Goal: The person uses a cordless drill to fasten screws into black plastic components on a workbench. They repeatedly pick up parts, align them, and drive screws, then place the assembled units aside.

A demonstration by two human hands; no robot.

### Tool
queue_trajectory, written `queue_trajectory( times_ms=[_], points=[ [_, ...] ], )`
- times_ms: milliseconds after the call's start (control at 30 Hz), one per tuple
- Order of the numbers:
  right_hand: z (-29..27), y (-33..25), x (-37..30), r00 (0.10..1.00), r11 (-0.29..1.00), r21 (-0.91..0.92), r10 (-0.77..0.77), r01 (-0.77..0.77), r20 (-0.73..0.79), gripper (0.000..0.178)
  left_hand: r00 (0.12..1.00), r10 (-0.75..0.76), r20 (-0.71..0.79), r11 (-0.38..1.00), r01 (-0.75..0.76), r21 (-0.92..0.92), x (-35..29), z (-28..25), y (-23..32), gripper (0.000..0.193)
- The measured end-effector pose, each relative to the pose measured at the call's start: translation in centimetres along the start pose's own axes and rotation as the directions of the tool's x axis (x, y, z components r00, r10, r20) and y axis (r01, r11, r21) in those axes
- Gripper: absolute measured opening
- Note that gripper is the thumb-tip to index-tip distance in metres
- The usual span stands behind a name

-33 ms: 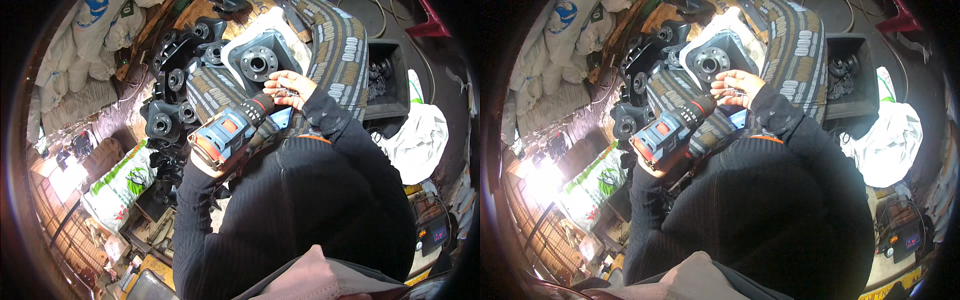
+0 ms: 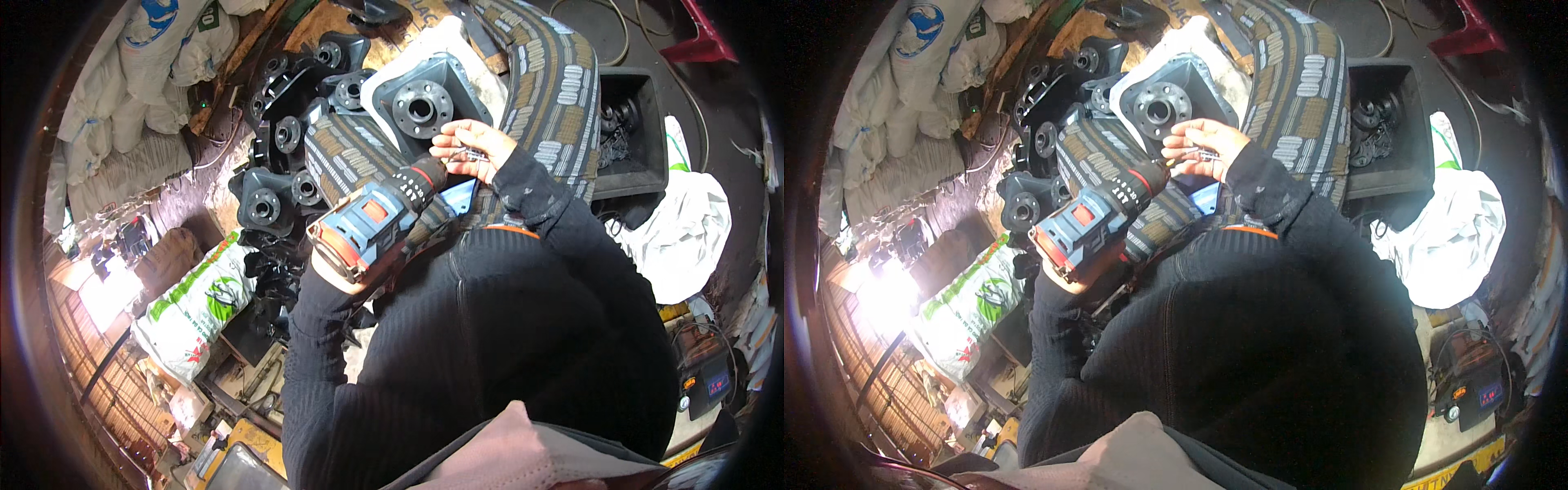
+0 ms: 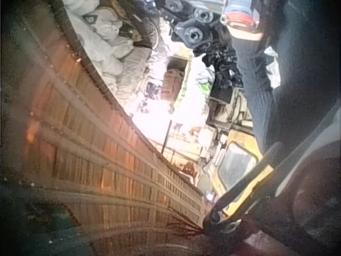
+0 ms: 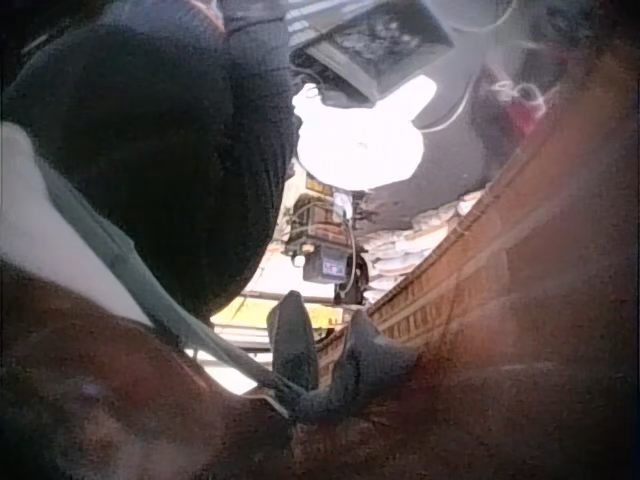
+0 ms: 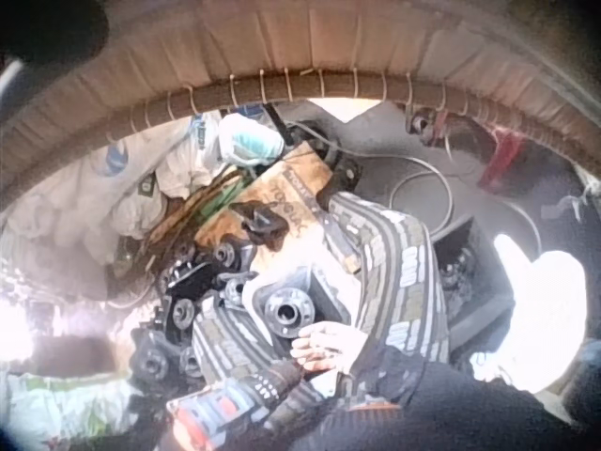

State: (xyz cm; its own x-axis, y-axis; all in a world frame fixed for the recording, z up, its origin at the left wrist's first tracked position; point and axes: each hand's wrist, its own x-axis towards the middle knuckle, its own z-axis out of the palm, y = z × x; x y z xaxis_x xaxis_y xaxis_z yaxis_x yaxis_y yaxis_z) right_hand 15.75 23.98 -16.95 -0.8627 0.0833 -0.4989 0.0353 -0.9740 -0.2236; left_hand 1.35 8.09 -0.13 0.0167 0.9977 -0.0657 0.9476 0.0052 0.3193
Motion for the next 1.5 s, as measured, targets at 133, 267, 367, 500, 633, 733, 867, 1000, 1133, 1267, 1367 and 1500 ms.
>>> queue_trajectory(
  times_ms=[133,267,367,500,633,733,867,1000,1133,1267,1367,1500],
  points=[
    [-1.5,0.4,1.0,0.99,0.998,0.052,0.033,-0.026,-0.138,0.03,0.992,-0.067,0.109,0.998,0.068,-0.007,0.0,-0.6,-0.7,0.031],
    [-2.2,0.8,1.1,0.992,0.984,0.133,0.122,-0.116,-0.04,0.031,0.973,-0.196,0.125,0.975,0.207,-0.084,-0.1,-1.0,-0.8,0.031],
    [-1.0,0.9,0.9,0.99,0.977,0.172,0.135,-0.126,-0.044,0.033,0.975,-0.197,0.103,0.972,0.208,-0.105,0.6,-1.3,-0.7,0.032],
    [0.6,0.7,0.7,0.987,0.995,0.084,0.071,-0.059,-0.142,0.026,0.988,-0.134,0.071,0.985,0.141,-0.103,0.7,-0.8,-1.2,0.035],
    [0.8,1.0,1.4,0.974,0.973,0.222,0.101,-0.055,-0.204,0.022,0.994,-0.042,0.105,0.999,0.043,-0.003,1.9,-0.1,-1.6,0.036],
    [-0.6,2.4,2.9,0.985,0.895,0.433,0.158,-0.111,-0.073,0.019,0.893,-0.394,0.215,0.768,0.449,-0.457,-2.9,6.2,-3.2,0.026],
    [-0.5,2.4,3.6,0.964,0.931,0.342,0.196,-0.126,-0.177,0.019,0.838,-0.327,0.438,0.798,0.493,-0.346,-1.1,5.1,-4.0,0.037],
    [-0.8,2.0,3.5,0.934,0.989,0.13,0.11,-0.069,-0.339,0.023,0.85,-0.353,0.392,0.859,0.46,-0.223,2.2,2.4,-3.6,0.043],
    [-1.5,2.1,2.2,0.892,0.978,-0.029,-0.202,0.208,-0.404,0.029,0.83,-0.388,0.401,0.858,0.484,-0.171,3.8,1.5,-3.5,0.049],
    [-2.3,1.9,4.6,0.81,0.933,-0.26,-0.349,0.251,-0.471,0.028,0.758,-0.472,0.451,0.642,0.646,-0.414,3.8,2.8,-4.2,0.063],
    [-2.2,1.2,7.0,0.815,0.918,-0.308,-0.37,0.249,-0.445,0.025,0.747,-0.491,0.447,0.501,0.662,-0.557,4.4,3.4,-4.3,0.068],
    [-1.2,-0.2,6.6,0.858,0.979,-0.193,-0.153,0.064,-0.49,0.025,0.635,-0.425,0.645,-0.214,0.622,-0.753,6.4,2.3,-3.0,0.051]
  ],
)
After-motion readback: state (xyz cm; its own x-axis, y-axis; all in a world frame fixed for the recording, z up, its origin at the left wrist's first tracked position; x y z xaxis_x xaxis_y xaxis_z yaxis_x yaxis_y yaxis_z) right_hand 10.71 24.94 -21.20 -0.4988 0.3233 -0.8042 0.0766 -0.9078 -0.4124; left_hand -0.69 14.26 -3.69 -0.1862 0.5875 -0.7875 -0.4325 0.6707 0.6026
